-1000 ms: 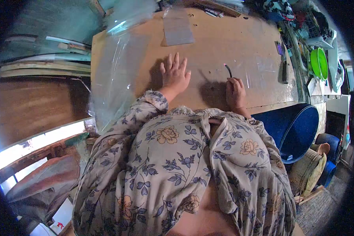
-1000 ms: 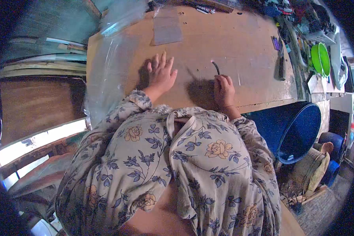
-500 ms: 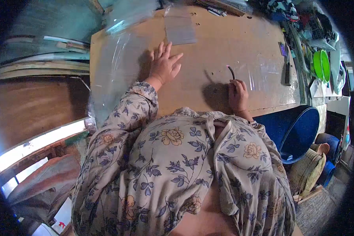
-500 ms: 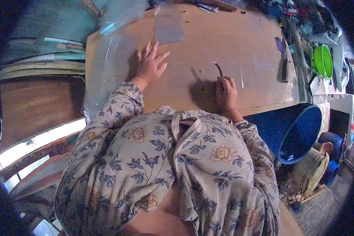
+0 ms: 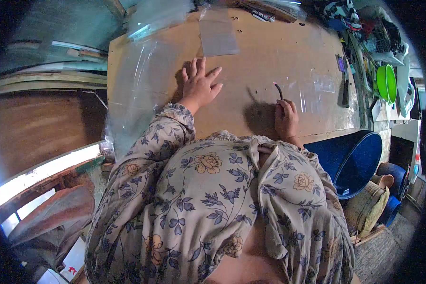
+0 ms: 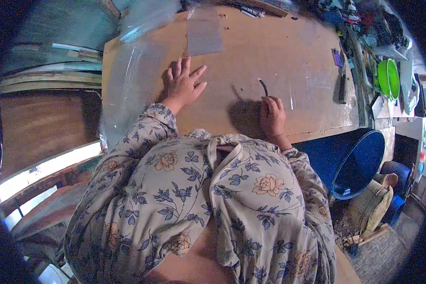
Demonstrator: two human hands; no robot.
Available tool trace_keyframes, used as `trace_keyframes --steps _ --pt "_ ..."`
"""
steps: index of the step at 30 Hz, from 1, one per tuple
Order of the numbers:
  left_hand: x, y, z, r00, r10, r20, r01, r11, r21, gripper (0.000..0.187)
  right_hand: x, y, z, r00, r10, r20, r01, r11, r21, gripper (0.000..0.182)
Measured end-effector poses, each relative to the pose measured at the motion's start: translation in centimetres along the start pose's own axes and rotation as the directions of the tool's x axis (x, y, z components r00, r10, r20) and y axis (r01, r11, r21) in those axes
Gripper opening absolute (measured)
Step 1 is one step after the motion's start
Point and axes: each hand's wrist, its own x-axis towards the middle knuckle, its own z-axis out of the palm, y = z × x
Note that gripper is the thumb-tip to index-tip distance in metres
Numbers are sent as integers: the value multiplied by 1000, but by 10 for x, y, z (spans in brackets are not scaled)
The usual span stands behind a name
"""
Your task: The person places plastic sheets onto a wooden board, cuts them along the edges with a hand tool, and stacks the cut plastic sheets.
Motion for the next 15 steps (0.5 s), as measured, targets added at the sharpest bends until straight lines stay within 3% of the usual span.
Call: trace_keyframes --steps 15 --pt "2 -1 -1 999 -15 30 14 1000 17 53 0 -1 0 1000 -5 -4 5 999 49 16"
